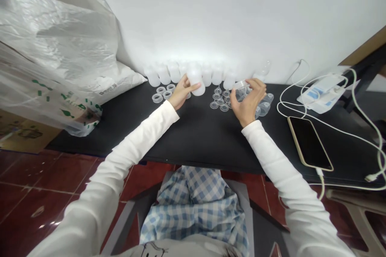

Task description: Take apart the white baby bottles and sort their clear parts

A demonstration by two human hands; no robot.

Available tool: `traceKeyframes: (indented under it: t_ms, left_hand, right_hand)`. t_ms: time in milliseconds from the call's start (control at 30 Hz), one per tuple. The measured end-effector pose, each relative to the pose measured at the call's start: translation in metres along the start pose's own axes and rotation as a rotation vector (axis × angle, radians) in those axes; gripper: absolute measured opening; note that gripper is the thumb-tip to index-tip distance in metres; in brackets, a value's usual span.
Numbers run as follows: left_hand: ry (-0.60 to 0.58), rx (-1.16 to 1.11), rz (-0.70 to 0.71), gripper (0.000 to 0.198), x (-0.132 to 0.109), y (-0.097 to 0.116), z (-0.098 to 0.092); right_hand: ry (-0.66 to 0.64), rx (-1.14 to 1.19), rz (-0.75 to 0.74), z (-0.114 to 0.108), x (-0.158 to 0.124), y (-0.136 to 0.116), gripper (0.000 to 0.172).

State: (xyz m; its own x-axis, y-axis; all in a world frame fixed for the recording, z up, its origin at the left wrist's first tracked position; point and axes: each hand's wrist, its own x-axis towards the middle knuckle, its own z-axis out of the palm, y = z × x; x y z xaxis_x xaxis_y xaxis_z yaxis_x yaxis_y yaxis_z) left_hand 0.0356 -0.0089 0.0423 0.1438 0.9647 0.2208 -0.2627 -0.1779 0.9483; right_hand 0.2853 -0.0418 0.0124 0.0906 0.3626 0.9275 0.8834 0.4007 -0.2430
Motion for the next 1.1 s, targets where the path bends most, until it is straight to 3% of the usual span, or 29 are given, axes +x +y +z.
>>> traceKeyframes:
  t_ms: [267,433,533,633,733,900,1100]
  left_hand:
    - [-0.01,0.227,0.147,0.065,0.053,0.006,0.057]
    - [-0.176,0.316,0.48,0.083,0.076,0.029,0.104]
    - [-0.194,0.386,0.61,0.078,0.096,0.039,0.128]
    - [-0.303,0.53,0.588,0.056,0.114,0.042,0.143]
    - [-0.359,0.636,0.496,0.056,0.125,0.039,0.148]
    - [-0.316,0.994,0.36,0.064,0.126,0.027,0.153]
    - [-0.288,1.263,0.403,0.07,0.125,0.009,0.159]
  right_hand:
    - [0.096,-0.004,0.008,-0.005,0.007,0.01,0.046]
    - [0.122,0.003,0.072,-0.005,0.009,0.018,0.048]
    - [0.142,0.05,0.066,-0.005,0.01,0.021,0.049]
    - [0.188,0.055,0.042,-0.005,0.012,0.022,0.049]
    - [0.194,0.02,0.052,-0.006,0.013,0.022,0.047]
    - [0.091,0.03,0.107,-0.008,0.011,0.023,0.05]
    - [0.01,0.0,0.098,-0.007,0.007,0.018,0.051]
